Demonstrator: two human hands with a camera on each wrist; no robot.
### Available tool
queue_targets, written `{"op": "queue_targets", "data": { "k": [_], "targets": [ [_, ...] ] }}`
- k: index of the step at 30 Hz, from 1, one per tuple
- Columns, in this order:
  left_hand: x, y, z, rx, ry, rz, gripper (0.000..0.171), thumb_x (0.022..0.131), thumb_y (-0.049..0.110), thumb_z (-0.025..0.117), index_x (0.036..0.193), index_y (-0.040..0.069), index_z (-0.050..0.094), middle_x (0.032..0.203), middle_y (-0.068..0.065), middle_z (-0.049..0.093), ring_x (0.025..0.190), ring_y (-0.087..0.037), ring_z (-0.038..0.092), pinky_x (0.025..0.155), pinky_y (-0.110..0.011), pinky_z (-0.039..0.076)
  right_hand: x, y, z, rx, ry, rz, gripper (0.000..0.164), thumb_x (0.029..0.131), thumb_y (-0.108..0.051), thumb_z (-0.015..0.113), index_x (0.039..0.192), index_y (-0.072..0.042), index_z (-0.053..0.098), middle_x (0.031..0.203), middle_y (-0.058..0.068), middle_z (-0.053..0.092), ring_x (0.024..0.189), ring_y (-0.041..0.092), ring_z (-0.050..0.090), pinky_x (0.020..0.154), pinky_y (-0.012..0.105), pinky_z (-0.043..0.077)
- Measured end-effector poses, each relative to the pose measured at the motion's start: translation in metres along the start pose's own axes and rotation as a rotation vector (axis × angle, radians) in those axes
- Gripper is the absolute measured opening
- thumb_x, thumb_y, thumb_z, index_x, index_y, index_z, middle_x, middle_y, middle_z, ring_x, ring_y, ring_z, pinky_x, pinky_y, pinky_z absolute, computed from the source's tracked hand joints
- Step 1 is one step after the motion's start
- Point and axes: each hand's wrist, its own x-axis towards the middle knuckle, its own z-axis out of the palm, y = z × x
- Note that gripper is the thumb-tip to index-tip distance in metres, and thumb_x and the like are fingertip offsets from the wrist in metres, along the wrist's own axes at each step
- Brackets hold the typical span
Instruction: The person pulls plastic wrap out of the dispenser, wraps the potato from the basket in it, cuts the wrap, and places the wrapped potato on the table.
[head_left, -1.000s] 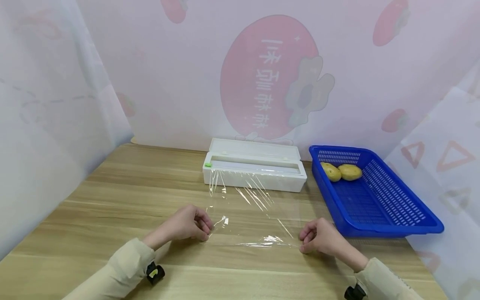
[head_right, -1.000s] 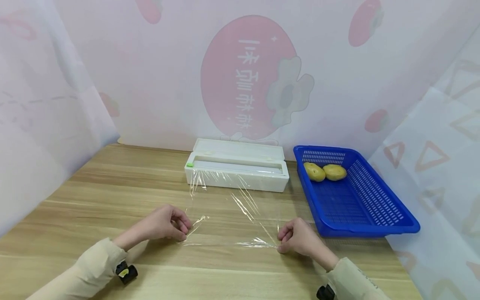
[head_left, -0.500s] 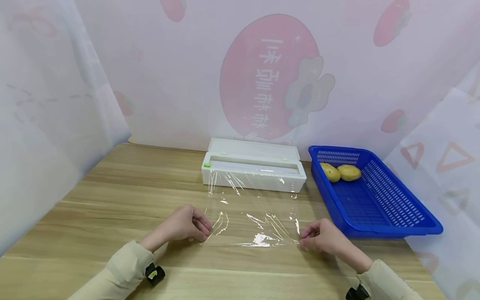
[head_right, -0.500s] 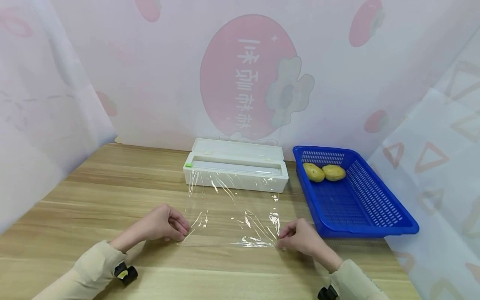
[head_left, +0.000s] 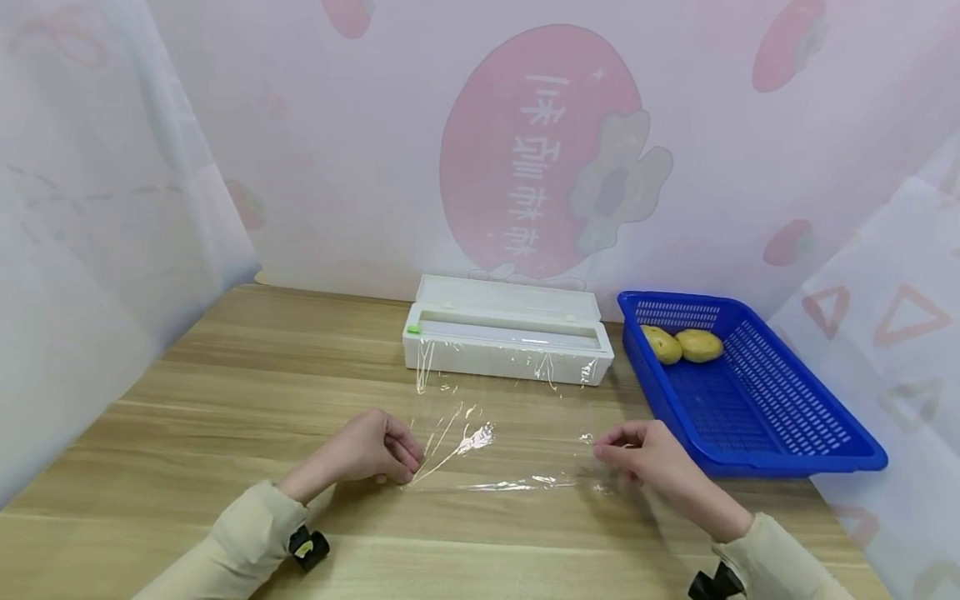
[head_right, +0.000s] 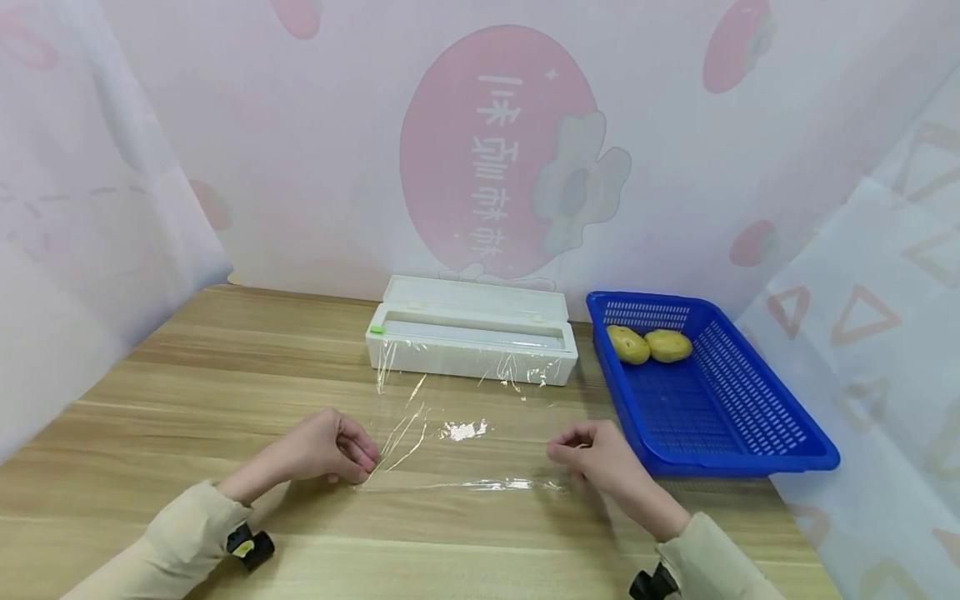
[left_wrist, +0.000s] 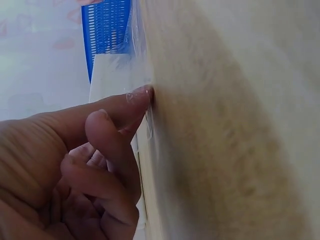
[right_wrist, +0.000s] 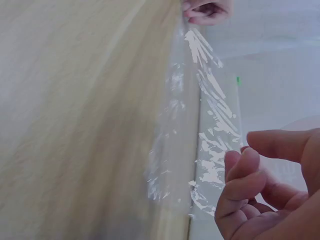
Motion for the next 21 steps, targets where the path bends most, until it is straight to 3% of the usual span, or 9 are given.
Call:
{"op": "queue_targets", "data": {
  "k": [4,14,21],
  "targets": [
    [0.002,0.001,-0.001,0.011,-0.017,-0.004,0.023,0.068,-0.010,0.081,0.087,0.001,0.073,0.076,-0.007,0.071,0.060,-0.014,0.062,0.049,-0.027,0.050,0.000,-0.012,-0.002,0.069,-0.007,0.004,0.025,0.088,-0.014,0.074,0.100,0.007,0.067,0.070,0.008,0.058,0.054,0.013,0.049,0.048,0.025,0.041],
    [0.003,0.008,-0.002,0.030,-0.040,-0.014,0.025,0.066,-0.012,0.081,0.085,0.000,0.071,0.074,-0.007,0.069,0.061,-0.015,0.063,0.050,-0.028,0.051,0.004,-0.040,-0.019,0.090,-0.017,-0.005,0.027,0.090,-0.019,0.074,0.103,0.003,0.067,0.073,0.008,0.055,0.060,0.015,0.051,0.052,0.026,0.044],
    [0.006,0.007,-0.002,0.023,-0.045,-0.006,0.025,0.066,-0.012,0.081,0.086,0.001,0.071,0.074,-0.007,0.069,0.061,-0.015,0.062,0.050,-0.028,0.050,0.013,-0.063,-0.053,0.064,-0.003,-0.128,0.027,0.091,-0.020,0.074,0.105,0.002,0.066,0.074,0.006,0.057,0.063,0.017,0.051,0.055,0.028,0.046]
  ]
}}
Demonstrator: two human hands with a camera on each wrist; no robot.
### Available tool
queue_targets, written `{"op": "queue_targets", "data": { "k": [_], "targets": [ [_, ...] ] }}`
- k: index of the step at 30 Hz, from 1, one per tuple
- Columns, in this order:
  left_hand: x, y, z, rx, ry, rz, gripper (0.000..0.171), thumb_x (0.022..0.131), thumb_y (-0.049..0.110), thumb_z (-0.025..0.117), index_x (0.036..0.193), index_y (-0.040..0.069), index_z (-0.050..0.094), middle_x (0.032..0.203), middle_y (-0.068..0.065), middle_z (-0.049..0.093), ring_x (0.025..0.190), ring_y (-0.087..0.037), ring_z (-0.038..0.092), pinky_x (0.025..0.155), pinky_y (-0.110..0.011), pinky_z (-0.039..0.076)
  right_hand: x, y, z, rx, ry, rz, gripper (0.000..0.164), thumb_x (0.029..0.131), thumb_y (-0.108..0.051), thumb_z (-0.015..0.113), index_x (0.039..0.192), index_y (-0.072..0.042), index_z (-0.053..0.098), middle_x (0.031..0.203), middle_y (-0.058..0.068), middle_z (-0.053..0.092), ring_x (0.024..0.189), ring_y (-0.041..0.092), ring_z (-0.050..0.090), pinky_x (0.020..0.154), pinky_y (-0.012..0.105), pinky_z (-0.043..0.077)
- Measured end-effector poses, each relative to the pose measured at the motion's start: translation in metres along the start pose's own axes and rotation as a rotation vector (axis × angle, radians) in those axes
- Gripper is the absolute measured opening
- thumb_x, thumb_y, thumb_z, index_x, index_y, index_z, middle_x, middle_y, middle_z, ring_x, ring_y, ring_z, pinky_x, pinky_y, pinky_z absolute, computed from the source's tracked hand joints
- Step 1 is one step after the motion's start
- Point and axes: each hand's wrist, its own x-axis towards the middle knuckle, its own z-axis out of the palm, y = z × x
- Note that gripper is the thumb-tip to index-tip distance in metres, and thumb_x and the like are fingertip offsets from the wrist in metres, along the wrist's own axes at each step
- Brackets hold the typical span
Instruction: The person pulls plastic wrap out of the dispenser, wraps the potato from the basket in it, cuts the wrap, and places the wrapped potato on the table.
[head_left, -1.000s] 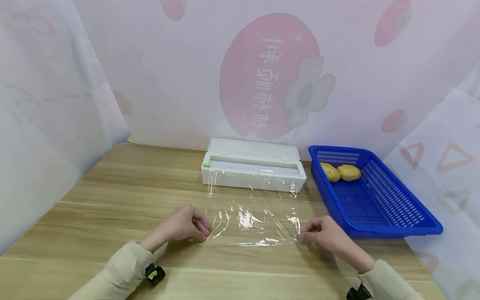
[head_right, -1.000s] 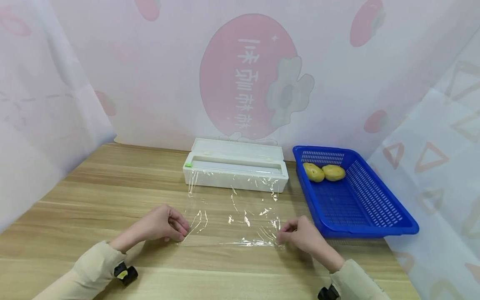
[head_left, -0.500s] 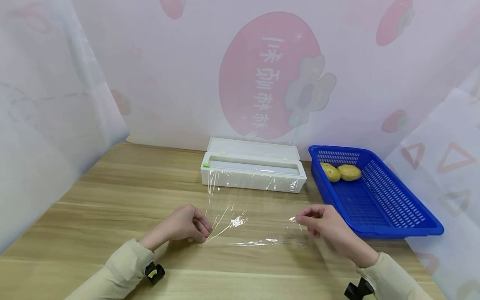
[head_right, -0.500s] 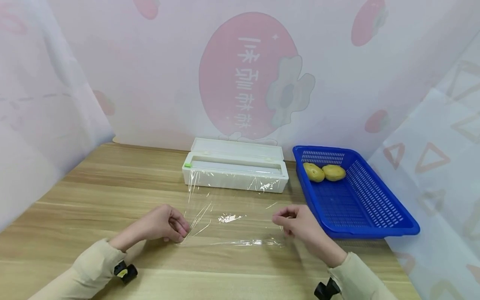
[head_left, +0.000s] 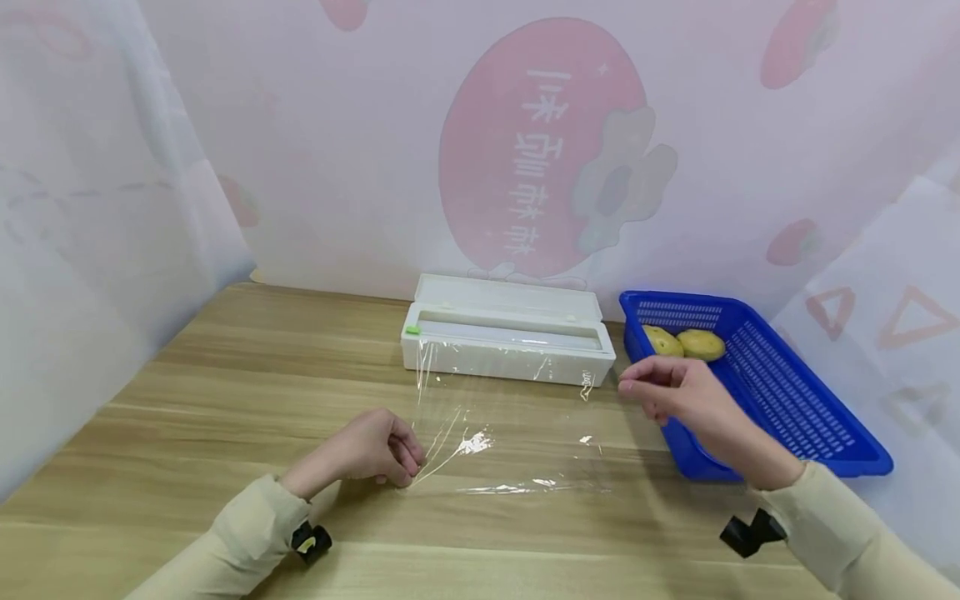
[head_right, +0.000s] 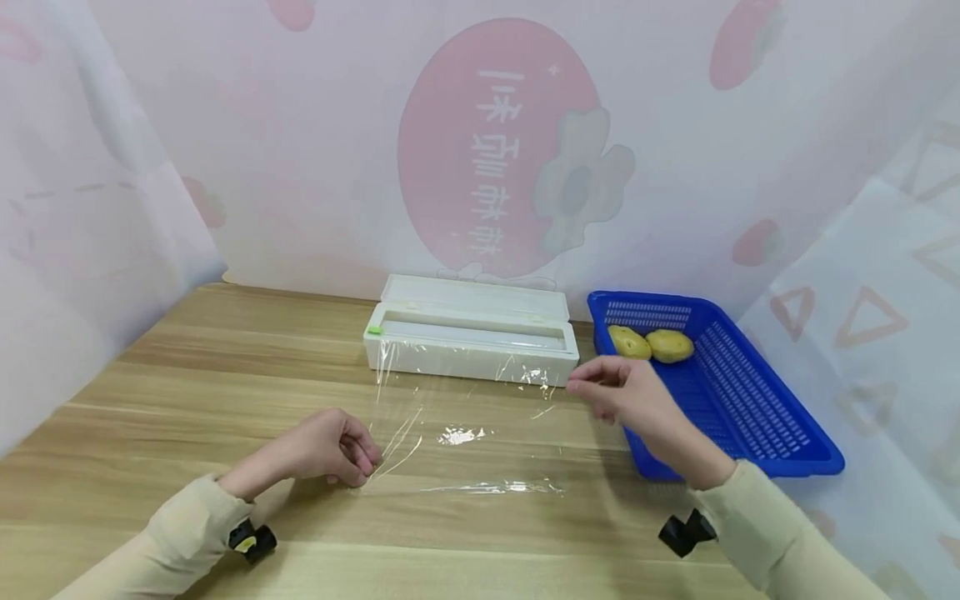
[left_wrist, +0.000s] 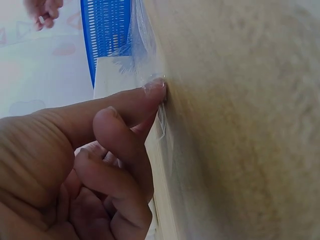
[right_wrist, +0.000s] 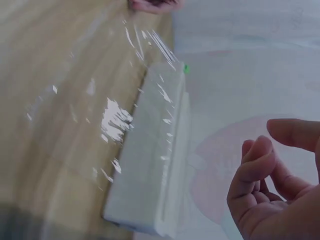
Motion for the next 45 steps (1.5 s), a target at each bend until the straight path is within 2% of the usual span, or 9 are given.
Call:
{"op": "queue_targets", "data": {
  "k": [6,12,16,20,25,29,36,39,45],
  "targets": [
    [-0.001,-0.001,-0.001,0.002,-0.003,-0.004,0.025,0.067,-0.013,0.081,0.086,0.000,0.071,0.074,-0.007,0.069,0.062,-0.016,0.062,0.050,-0.028,0.050,0.013,-0.019,-0.032,-0.008,0.009,-0.133,0.028,0.093,-0.020,0.070,0.109,0.003,0.066,0.080,0.008,0.061,0.062,0.020,0.050,0.056,0.031,0.046],
    [0.000,-0.001,-0.001,0.014,-0.002,-0.007,0.024,0.067,-0.013,0.080,0.085,0.000,0.070,0.074,-0.007,0.068,0.061,-0.016,0.062,0.049,-0.027,0.050,0.025,-0.020,-0.060,-0.087,0.032,-0.156,0.032,0.096,-0.024,0.067,0.115,0.001,0.064,0.099,0.007,0.066,0.073,0.026,0.055,0.068,0.030,0.049],
    [0.000,0.000,0.002,0.014,0.001,-0.006,0.025,0.067,-0.013,0.080,0.085,0.001,0.070,0.074,-0.007,0.068,0.062,-0.017,0.063,0.050,-0.028,0.051,0.037,-0.013,-0.083,0.028,0.057,-0.161,0.033,0.096,-0.016,0.066,0.121,0.006,0.061,0.110,0.006,0.068,0.091,0.021,0.062,0.080,0.027,0.052],
    [-0.002,-0.001,0.004,0.005,-0.001,0.003,0.025,0.067,-0.014,0.079,0.085,0.000,0.070,0.073,-0.008,0.068,0.061,-0.017,0.063,0.049,-0.029,0.051,0.050,0.001,-0.106,0.098,0.044,-0.178,0.041,0.095,-0.007,0.066,0.133,0.005,0.055,0.123,0.004,0.066,0.112,0.016,0.060,0.088,0.024,0.050],
    [-0.004,-0.001,0.004,0.012,-0.001,0.007,0.024,0.067,-0.015,0.079,0.083,0.001,0.071,0.073,-0.007,0.068,0.060,-0.016,0.062,0.049,-0.029,0.051,0.062,0.022,-0.126,-0.010,0.053,-0.134,0.054,0.094,-0.012,0.068,0.143,-0.001,0.048,0.132,-0.001,0.062,0.123,0.013,0.054,0.092,0.015,0.043],
    [-0.006,-0.002,0.004,0.014,0.002,0.010,0.023,0.068,-0.014,0.079,0.083,0.001,0.071,0.072,-0.006,0.069,0.059,-0.016,0.062,0.049,-0.030,0.051,0.073,0.040,-0.136,-0.003,0.053,-0.081,0.058,0.094,-0.014,0.069,0.145,-0.001,0.045,0.134,0.002,0.060,0.127,0.016,0.051,0.093,0.016,0.043],
    [-0.010,-0.002,0.005,0.013,0.001,0.001,0.024,0.067,-0.013,0.080,0.084,0.002,0.071,0.073,-0.006,0.068,0.061,-0.017,0.062,0.050,-0.030,0.052,0.092,0.067,-0.144,-0.122,0.067,0.020,0.063,0.089,-0.028,0.075,0.143,-0.006,0.050,0.139,0.009,0.055,0.123,0.012,0.053,0.090,0.016,0.045],
    [-0.011,-0.003,0.006,0.018,-0.002,0.003,0.024,0.067,-0.012,0.080,0.084,0.002,0.071,0.073,-0.006,0.068,0.060,-0.016,0.062,0.049,-0.030,0.051,0.097,0.076,-0.145,-0.170,0.067,0.036,0.063,0.087,-0.031,0.076,0.141,-0.007,0.053,0.138,0.014,0.055,0.120,0.012,0.056,0.093,0.020,0.045],
    [-0.014,-0.003,0.007,0.019,-0.005,0.007,0.023,0.068,-0.012,0.081,0.083,0.003,0.071,0.073,-0.005,0.068,0.058,-0.016,0.061,0.048,-0.030,0.051,0.105,0.094,-0.145,-0.269,0.041,0.086,0.066,0.087,-0.035,0.076,0.141,-0.005,0.053,0.136,0.013,0.056,0.113,0.009,0.060,0.104,0.041,0.038]
  ]
}}
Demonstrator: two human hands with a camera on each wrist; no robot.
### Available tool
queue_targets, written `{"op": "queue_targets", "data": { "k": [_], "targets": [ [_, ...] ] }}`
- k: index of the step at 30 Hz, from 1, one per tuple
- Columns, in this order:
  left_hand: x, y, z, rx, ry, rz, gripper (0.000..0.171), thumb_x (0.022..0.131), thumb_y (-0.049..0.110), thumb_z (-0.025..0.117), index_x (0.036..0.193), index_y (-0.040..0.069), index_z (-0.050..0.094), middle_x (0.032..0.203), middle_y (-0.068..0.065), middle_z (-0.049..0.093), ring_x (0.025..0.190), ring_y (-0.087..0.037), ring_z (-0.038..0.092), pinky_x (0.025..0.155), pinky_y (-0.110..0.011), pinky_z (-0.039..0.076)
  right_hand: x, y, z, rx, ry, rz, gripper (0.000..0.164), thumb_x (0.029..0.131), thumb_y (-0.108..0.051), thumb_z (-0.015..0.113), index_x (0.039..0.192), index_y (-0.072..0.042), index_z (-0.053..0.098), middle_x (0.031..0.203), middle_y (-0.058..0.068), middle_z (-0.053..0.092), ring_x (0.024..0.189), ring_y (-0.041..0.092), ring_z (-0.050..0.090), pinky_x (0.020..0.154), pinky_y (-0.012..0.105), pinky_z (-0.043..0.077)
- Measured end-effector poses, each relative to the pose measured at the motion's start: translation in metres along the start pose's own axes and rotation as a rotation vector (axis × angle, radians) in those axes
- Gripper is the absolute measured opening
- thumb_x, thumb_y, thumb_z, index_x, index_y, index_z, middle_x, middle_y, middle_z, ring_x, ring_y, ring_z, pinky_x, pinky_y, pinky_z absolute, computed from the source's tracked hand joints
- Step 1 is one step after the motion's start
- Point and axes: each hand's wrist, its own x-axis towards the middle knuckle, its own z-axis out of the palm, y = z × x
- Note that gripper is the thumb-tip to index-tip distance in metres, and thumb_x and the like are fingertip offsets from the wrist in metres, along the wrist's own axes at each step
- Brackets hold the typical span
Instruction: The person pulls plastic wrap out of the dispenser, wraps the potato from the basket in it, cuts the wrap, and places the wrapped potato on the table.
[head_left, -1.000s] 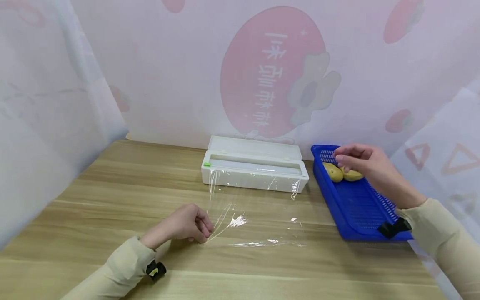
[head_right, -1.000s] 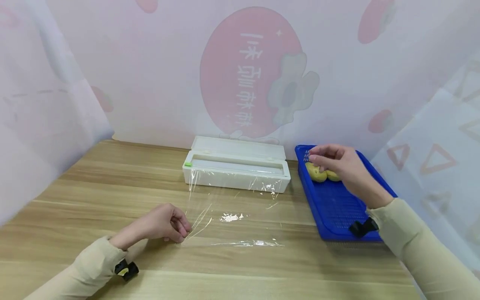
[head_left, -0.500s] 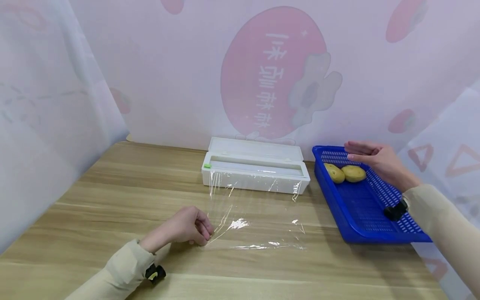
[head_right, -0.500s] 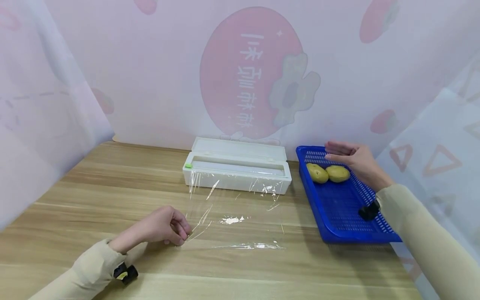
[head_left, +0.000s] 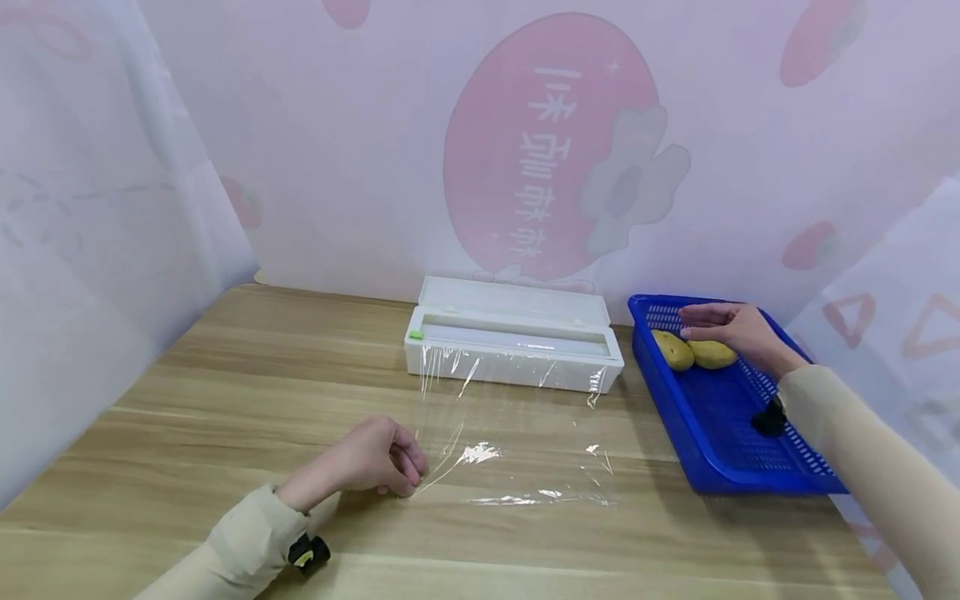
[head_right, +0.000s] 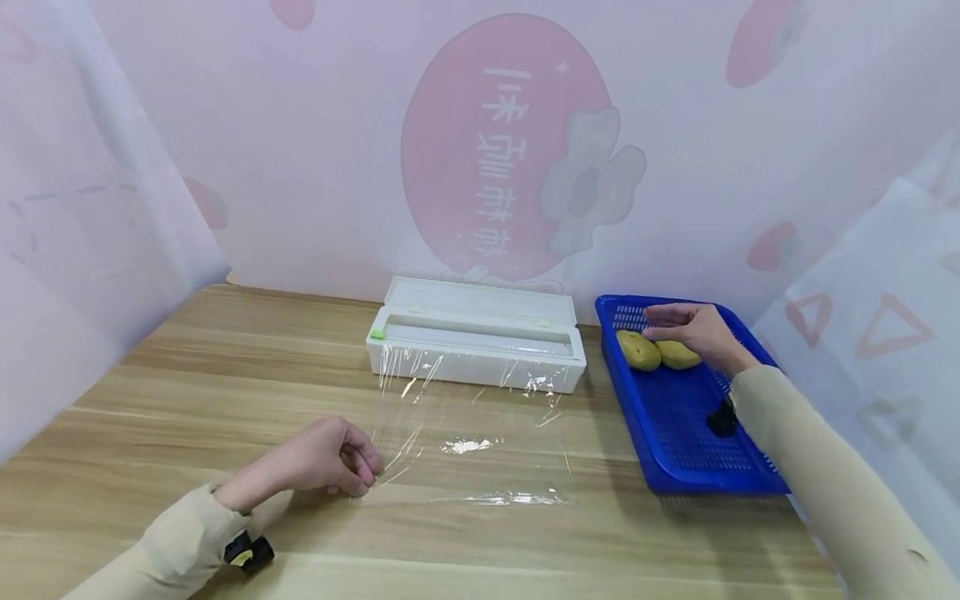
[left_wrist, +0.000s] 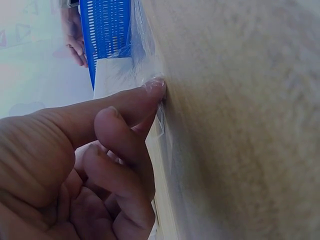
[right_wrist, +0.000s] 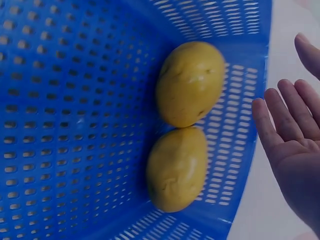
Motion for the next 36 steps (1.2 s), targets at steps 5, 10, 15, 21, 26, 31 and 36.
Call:
{"op": "queue_targets", "data": {
  "k": [5,10,15,21,26,31,36],
  "targets": [
    [-0.001,-0.001,0.000,-0.006,0.000,-0.002,0.023,0.067,-0.013,0.080,0.083,0.003,0.071,0.072,-0.005,0.069,0.058,-0.015,0.061,0.048,-0.029,0.051,0.006,0.012,0.005,-0.055,-0.006,0.001,0.069,0.086,-0.037,0.077,0.140,-0.003,0.053,0.136,0.016,0.056,0.123,0.024,0.054,0.105,0.049,0.037],
    [-0.004,-0.001,0.001,-0.001,0.001,-0.005,0.024,0.067,-0.012,0.081,0.082,0.003,0.071,0.072,-0.004,0.068,0.058,-0.015,0.061,0.048,-0.029,0.051,0.011,0.023,0.011,-0.063,-0.025,-0.021,0.064,0.087,-0.029,0.078,0.138,-0.001,0.054,0.135,0.018,0.056,0.126,0.034,0.051,0.103,0.049,0.039],
    [-0.006,-0.002,0.003,-0.002,0.000,-0.006,0.024,0.067,-0.012,0.081,0.082,0.004,0.071,0.072,-0.004,0.068,0.058,-0.015,0.061,0.048,-0.030,0.051,0.013,0.031,0.017,-0.041,-0.014,-0.009,0.064,0.083,-0.027,0.081,0.136,0.000,0.056,0.133,0.017,0.058,0.124,0.032,0.052,0.103,0.044,0.040],
    [-0.009,-0.001,0.005,-0.002,-0.005,-0.008,0.024,0.067,-0.011,0.082,0.083,0.004,0.071,0.073,-0.004,0.068,0.059,-0.016,0.061,0.048,-0.030,0.051,0.012,0.035,0.023,-0.068,0.009,-0.001,0.066,0.081,-0.028,0.082,0.134,0.004,0.057,0.132,0.022,0.057,0.121,0.035,0.055,0.097,0.036,0.045],
    [-0.011,0.000,0.006,-0.003,-0.008,-0.011,0.024,0.067,-0.011,0.081,0.082,0.004,0.071,0.072,-0.004,0.068,0.059,-0.016,0.061,0.047,-0.030,0.050,0.013,0.036,0.028,-0.106,0.006,0.007,0.063,0.083,-0.022,0.082,0.133,0.006,0.056,0.132,0.025,0.056,0.121,0.038,0.054,0.088,0.027,0.049],
    [-0.012,-0.002,0.005,-0.011,-0.010,-0.011,0.024,0.068,-0.011,0.081,0.082,0.004,0.071,0.072,-0.004,0.068,0.059,-0.015,0.061,0.047,-0.030,0.050,0.015,0.035,0.032,-0.127,-0.001,0.003,0.065,0.084,-0.022,0.081,0.134,0.008,0.053,0.132,0.027,0.055,0.121,0.040,0.053,0.097,0.045,0.046],
    [-0.013,-0.003,0.004,-0.012,-0.013,-0.004,0.024,0.068,-0.011,0.082,0.083,0.004,0.070,0.073,-0.004,0.068,0.060,-0.016,0.062,0.047,-0.030,0.051,0.018,0.039,0.034,-0.145,-0.005,-0.006,0.065,0.084,-0.021,0.081,0.135,0.008,0.053,0.131,0.028,0.055,0.119,0.041,0.053,0.097,0.049,0.044]
  ]
}}
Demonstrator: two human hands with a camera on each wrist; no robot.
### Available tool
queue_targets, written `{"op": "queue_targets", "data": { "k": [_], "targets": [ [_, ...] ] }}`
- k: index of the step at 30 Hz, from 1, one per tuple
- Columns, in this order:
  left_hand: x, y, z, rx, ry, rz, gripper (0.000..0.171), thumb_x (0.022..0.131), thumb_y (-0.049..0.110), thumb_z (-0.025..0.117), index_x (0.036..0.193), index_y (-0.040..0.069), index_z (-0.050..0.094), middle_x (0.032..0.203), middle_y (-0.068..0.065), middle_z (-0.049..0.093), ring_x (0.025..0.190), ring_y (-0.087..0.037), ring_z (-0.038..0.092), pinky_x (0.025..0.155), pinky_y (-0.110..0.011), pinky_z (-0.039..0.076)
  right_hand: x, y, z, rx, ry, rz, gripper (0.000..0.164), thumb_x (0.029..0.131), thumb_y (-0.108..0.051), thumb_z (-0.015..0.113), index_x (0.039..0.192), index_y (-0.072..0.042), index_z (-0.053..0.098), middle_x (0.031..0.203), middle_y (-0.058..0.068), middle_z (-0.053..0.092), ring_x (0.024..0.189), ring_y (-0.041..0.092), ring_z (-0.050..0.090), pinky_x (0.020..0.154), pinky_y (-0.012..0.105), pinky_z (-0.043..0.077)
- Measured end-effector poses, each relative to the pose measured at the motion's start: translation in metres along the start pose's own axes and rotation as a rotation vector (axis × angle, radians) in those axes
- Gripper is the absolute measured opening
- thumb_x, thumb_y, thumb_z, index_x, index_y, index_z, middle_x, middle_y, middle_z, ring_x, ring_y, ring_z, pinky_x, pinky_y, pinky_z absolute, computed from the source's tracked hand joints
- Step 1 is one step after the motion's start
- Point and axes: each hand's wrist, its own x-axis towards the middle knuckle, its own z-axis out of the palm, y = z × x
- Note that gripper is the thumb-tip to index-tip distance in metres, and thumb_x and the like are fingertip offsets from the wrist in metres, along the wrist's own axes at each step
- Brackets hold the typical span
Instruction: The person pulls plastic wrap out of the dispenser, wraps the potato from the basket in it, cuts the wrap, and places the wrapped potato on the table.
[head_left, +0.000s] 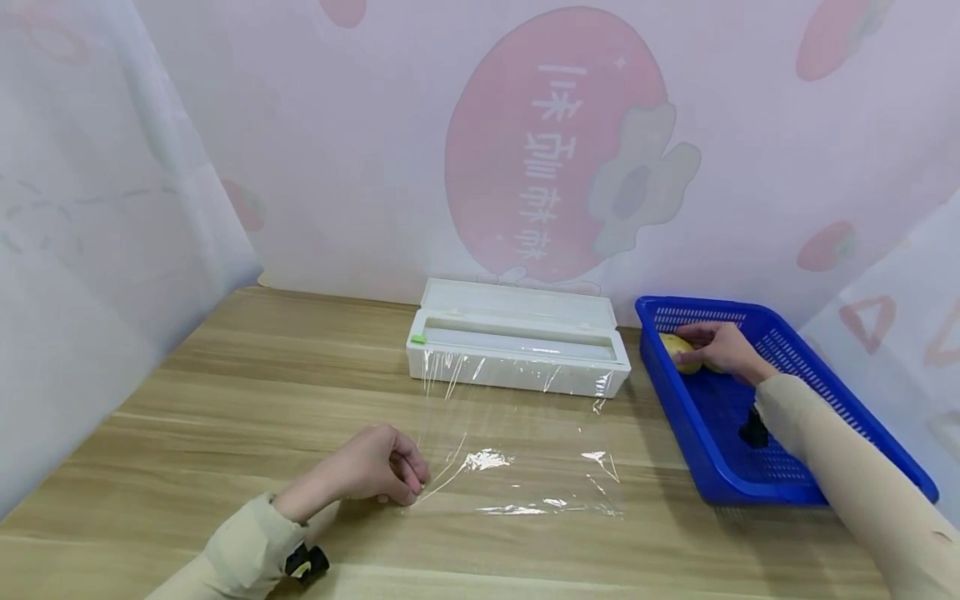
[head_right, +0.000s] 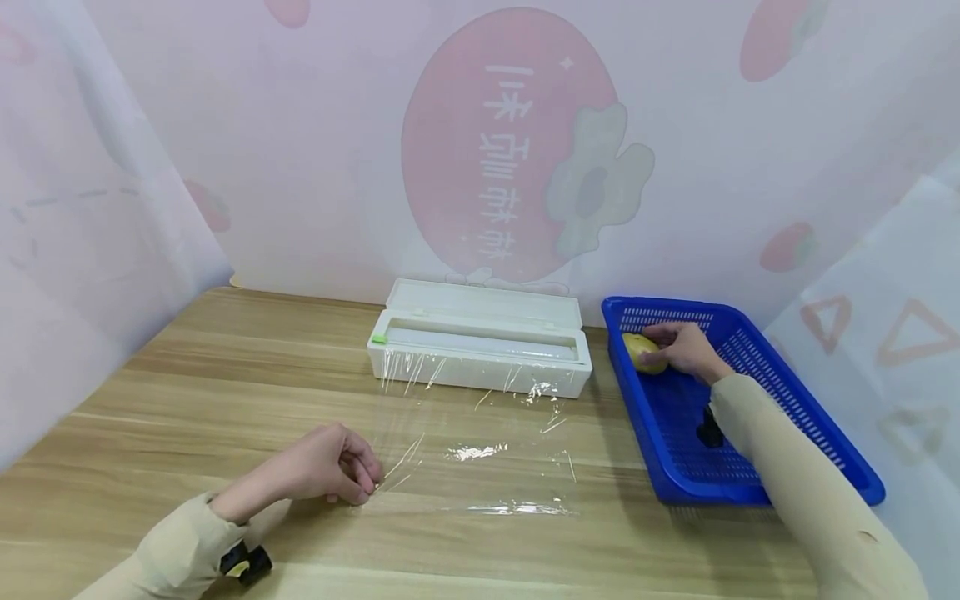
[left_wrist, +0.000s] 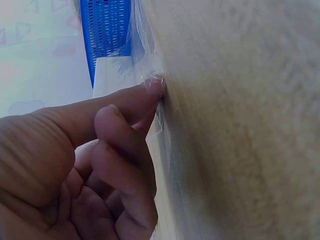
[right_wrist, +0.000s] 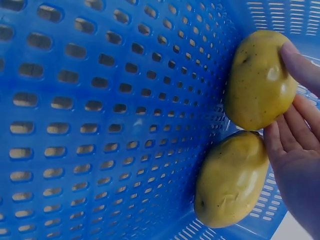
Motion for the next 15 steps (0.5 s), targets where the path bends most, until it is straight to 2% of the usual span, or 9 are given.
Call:
{"op": "queue_targets", "data": {
  "k": [7,15],
  "targets": [
    [-0.0004,-0.0003,-0.0014,-0.003,0.007,-0.018,0.025,0.067,-0.011,0.082,0.083,0.004,0.070,0.073,-0.004,0.068,0.061,-0.016,0.062,0.048,-0.029,0.050,0.0031,0.0035,0.0033,-0.047,0.005,-0.013,0.066,0.082,-0.025,0.083,0.133,0.007,0.056,0.127,0.028,0.058,0.113,0.039,0.055,0.093,0.048,0.045],
    [-0.0014,0.0003,-0.0027,-0.014,0.001,-0.016,0.024,0.068,-0.012,0.081,0.084,0.003,0.070,0.073,-0.005,0.069,0.061,-0.015,0.062,0.048,-0.028,0.050,0.0049,0.0037,0.0052,-0.042,-0.015,-0.034,0.066,0.081,-0.022,0.083,0.134,0.006,0.055,0.131,0.027,0.056,0.117,0.040,0.053,0.095,0.050,0.043]
  ]
}}
